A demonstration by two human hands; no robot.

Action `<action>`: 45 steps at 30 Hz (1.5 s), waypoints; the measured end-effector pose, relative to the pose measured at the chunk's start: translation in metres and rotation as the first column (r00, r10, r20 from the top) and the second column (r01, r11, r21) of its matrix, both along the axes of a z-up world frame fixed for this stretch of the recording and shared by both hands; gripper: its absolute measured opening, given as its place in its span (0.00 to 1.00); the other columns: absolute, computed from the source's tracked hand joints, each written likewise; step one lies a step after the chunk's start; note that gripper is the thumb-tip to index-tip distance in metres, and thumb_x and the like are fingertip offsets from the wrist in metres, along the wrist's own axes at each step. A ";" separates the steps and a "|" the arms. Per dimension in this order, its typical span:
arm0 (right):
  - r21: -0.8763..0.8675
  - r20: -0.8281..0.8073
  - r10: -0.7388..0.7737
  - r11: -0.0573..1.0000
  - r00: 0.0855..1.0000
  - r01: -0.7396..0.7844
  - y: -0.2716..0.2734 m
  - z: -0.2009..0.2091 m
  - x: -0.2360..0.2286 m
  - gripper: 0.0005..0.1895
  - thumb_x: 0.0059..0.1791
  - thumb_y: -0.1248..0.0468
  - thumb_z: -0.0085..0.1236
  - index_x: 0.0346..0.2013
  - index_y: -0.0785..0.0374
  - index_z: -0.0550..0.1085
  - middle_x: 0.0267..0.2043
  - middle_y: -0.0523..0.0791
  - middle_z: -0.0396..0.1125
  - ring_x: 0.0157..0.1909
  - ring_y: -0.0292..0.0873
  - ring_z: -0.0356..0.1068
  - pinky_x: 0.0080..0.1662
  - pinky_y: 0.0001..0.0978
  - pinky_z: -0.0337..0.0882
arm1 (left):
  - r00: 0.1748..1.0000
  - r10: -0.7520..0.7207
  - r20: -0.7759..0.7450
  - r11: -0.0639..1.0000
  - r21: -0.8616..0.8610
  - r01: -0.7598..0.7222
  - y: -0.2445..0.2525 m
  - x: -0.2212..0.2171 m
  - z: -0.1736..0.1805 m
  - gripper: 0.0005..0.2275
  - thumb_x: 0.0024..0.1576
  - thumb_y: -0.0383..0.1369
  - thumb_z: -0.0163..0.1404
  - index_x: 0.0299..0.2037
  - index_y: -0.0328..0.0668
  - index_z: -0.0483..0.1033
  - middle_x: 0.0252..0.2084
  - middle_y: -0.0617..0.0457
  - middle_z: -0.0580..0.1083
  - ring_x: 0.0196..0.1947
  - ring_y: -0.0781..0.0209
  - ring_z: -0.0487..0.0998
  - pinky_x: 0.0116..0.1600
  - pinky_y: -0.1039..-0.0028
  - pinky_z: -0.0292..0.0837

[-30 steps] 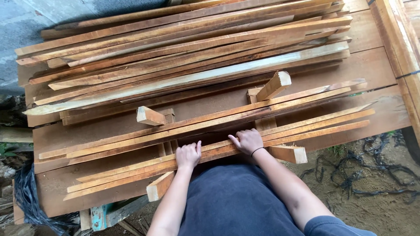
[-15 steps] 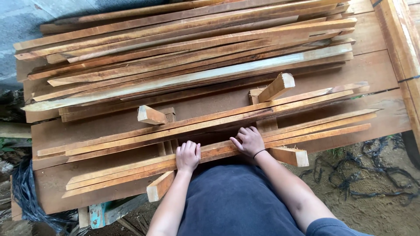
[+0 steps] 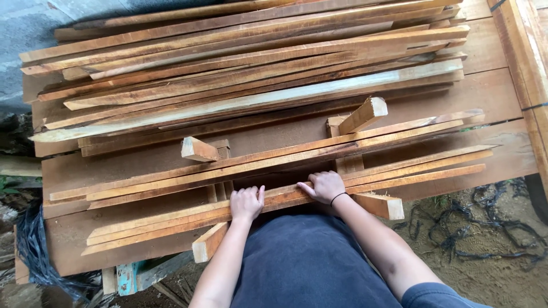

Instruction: Arranging wood slats into a wooden frame.

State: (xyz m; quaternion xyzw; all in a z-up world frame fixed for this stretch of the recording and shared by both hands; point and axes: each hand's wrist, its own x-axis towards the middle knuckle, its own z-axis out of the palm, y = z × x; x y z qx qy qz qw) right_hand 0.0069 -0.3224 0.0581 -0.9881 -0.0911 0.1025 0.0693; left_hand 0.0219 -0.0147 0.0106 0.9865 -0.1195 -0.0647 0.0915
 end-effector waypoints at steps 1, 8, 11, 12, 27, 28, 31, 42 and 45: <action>0.001 -0.001 0.004 1.000 1.000 -0.004 0.001 -0.001 -0.003 0.31 0.52 0.31 0.36 0.30 0.48 0.76 0.31 0.41 0.76 0.39 0.45 0.79 0.44 0.38 0.72 | 1.000 0.004 -0.001 1.000 0.001 -0.004 0.001 -0.004 0.001 0.25 0.64 0.56 0.33 0.26 0.56 0.78 0.25 0.55 0.79 0.33 0.52 0.83 0.44 0.59 0.72; 0.034 0.028 0.014 0.999 1.000 -0.015 -0.003 -0.007 -0.004 0.30 0.50 0.30 0.39 0.31 0.48 0.76 0.30 0.39 0.75 0.38 0.43 0.78 0.43 0.36 0.72 | 0.999 0.030 -0.043 0.999 0.017 -0.029 -0.001 -0.001 0.003 0.26 0.64 0.56 0.31 0.29 0.57 0.79 0.27 0.56 0.79 0.35 0.54 0.83 0.46 0.61 0.72; 0.066 0.036 0.016 0.998 0.999 -0.018 -0.007 -0.011 -0.001 0.29 0.50 0.30 0.41 0.33 0.48 0.76 0.31 0.39 0.74 0.38 0.43 0.78 0.43 0.37 0.72 | 0.999 0.036 -0.031 0.999 0.016 -0.035 -0.003 0.002 0.001 0.26 0.65 0.56 0.31 0.29 0.56 0.79 0.27 0.57 0.79 0.34 0.54 0.83 0.46 0.61 0.72; 0.086 0.032 0.021 0.996 0.999 -0.024 -0.007 -0.013 -0.004 0.28 0.50 0.30 0.42 0.34 0.48 0.76 0.31 0.40 0.74 0.38 0.43 0.77 0.43 0.37 0.72 | 0.999 0.041 -0.023 0.999 0.019 -0.040 -0.002 -0.002 0.001 0.26 0.64 0.56 0.32 0.29 0.56 0.79 0.26 0.57 0.79 0.34 0.55 0.83 0.46 0.61 0.72; -0.003 0.001 0.195 0.981 0.981 -0.195 0.002 0.002 -0.013 0.44 0.28 0.33 0.65 0.53 0.47 0.68 0.49 0.37 0.66 0.56 0.40 0.65 0.58 0.39 0.61 | 0.982 -0.178 -0.065 0.977 -0.127 0.169 0.004 -0.017 0.027 0.38 0.36 0.60 0.64 0.56 0.54 0.72 0.50 0.59 0.74 0.54 0.56 0.74 0.61 0.57 0.64; -0.004 0.004 0.192 0.981 0.981 -0.192 0.003 0.006 -0.015 0.44 0.28 0.33 0.65 0.53 0.47 0.68 0.49 0.37 0.66 0.56 0.40 0.65 0.58 0.39 0.61 | 0.981 -0.181 -0.062 0.977 -0.127 0.172 0.004 -0.019 0.024 0.38 0.36 0.60 0.64 0.56 0.54 0.72 0.50 0.59 0.74 0.54 0.56 0.74 0.61 0.57 0.64; -0.007 -0.027 0.182 0.983 0.983 -0.182 0.005 0.015 -0.014 0.44 0.30 0.35 0.66 0.55 0.48 0.68 0.51 0.37 0.67 0.57 0.40 0.65 0.60 0.40 0.60 | 0.986 -0.166 -0.027 0.981 -0.110 0.162 0.005 -0.017 0.018 0.36 0.34 0.62 0.64 0.53 0.58 0.74 0.47 0.62 0.74 0.51 0.59 0.75 0.58 0.61 0.66; -0.031 -0.074 0.128 0.991 0.989 -0.130 0.011 0.022 -0.015 0.44 0.30 0.36 0.67 0.56 0.48 0.68 0.51 0.38 0.66 0.58 0.41 0.65 0.62 0.40 0.60 | 0.976 -0.175 -0.133 0.984 -0.049 0.170 -0.002 -0.019 0.037 0.38 0.38 0.57 0.64 0.59 0.54 0.69 0.54 0.56 0.72 0.56 0.54 0.72 0.61 0.58 0.63; -0.021 -0.078 0.128 0.991 0.989 -0.130 0.011 0.022 -0.014 0.44 0.30 0.36 0.66 0.56 0.48 0.67 0.51 0.38 0.66 0.58 0.41 0.64 0.62 0.40 0.60 | 0.976 -0.174 -0.130 0.984 -0.050 0.169 -0.001 -0.019 0.034 0.39 0.36 0.57 0.65 0.58 0.53 0.69 0.53 0.56 0.72 0.55 0.53 0.73 0.60 0.58 0.63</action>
